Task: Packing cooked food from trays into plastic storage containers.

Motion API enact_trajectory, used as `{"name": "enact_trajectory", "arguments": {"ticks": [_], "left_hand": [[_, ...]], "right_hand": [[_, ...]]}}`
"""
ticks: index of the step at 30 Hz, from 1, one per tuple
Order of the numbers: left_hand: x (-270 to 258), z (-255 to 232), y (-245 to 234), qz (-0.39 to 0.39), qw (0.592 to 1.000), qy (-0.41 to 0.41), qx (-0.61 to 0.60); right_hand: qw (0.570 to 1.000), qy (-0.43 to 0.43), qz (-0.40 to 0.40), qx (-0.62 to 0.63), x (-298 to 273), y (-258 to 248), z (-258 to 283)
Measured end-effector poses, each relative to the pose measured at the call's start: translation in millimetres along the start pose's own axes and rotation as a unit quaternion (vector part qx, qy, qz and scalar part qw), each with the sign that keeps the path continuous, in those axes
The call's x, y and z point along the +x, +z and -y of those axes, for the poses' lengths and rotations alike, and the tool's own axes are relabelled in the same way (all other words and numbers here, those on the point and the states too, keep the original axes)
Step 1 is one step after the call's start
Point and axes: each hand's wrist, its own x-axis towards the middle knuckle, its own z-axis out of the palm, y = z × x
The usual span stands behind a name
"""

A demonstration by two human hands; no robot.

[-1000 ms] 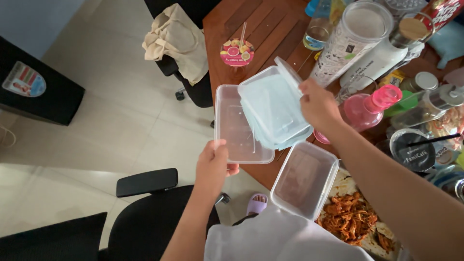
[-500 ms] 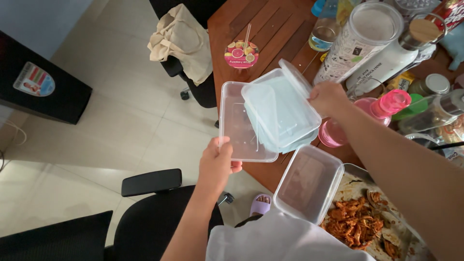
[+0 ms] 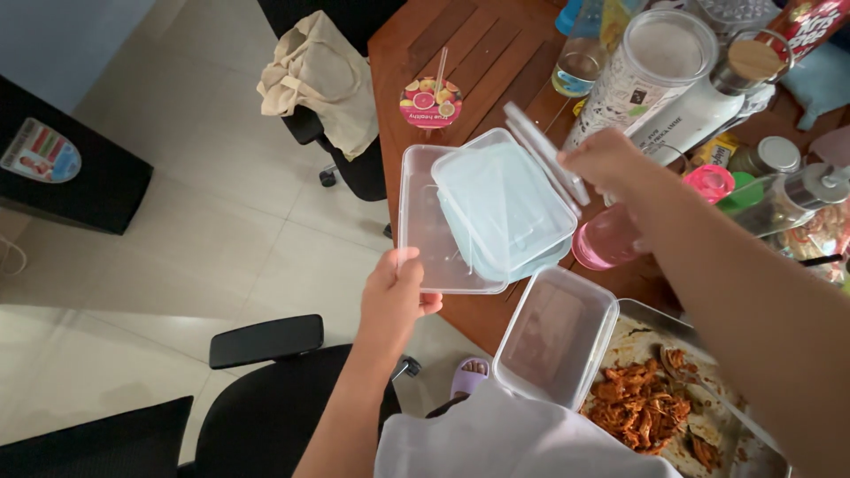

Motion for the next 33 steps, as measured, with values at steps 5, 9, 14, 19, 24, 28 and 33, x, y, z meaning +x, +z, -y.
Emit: {"name": "enact_trajectory", "arguments": {"ticks": [5, 9, 14, 19, 24, 28, 33], "left_hand": [[-2, -3, 3, 0.011, 1.000, 0.009, -0.008], [-2, -3, 4, 0.025, 1.000, 0.001, -0.011], [1, 2, 4, 0.031, 0.999, -0.002, -0.013], [-1, 4, 3, 0.035, 0.999, 0.007, -0.028], [5, 11, 6, 0.035, 0.998, 0.021, -0.039], [9, 0, 1, 0.025, 0.997, 0.025, -0.066], [13, -15, -6, 0.066, 0.968, 0.030, -0.241]], "right_hand": [[0.998, 0.020, 0.028, -0.046, 13, -17, 14], [0.991, -0.010, 0.057, 0.117, -2, -31, 14], [0.987, -0.001, 0.066, 0.144, -14, -34, 22], [0.982, 0.038, 0.083, 0.164, -21, -34, 17], [0.995, 0.011, -0.011, 0.100, -40, -45, 30], [0.991, -0.102, -0.071, 0.042, -103, -57, 42], [0.913, -0.175, 0.124, 0.346, -173, -70, 46]]}}
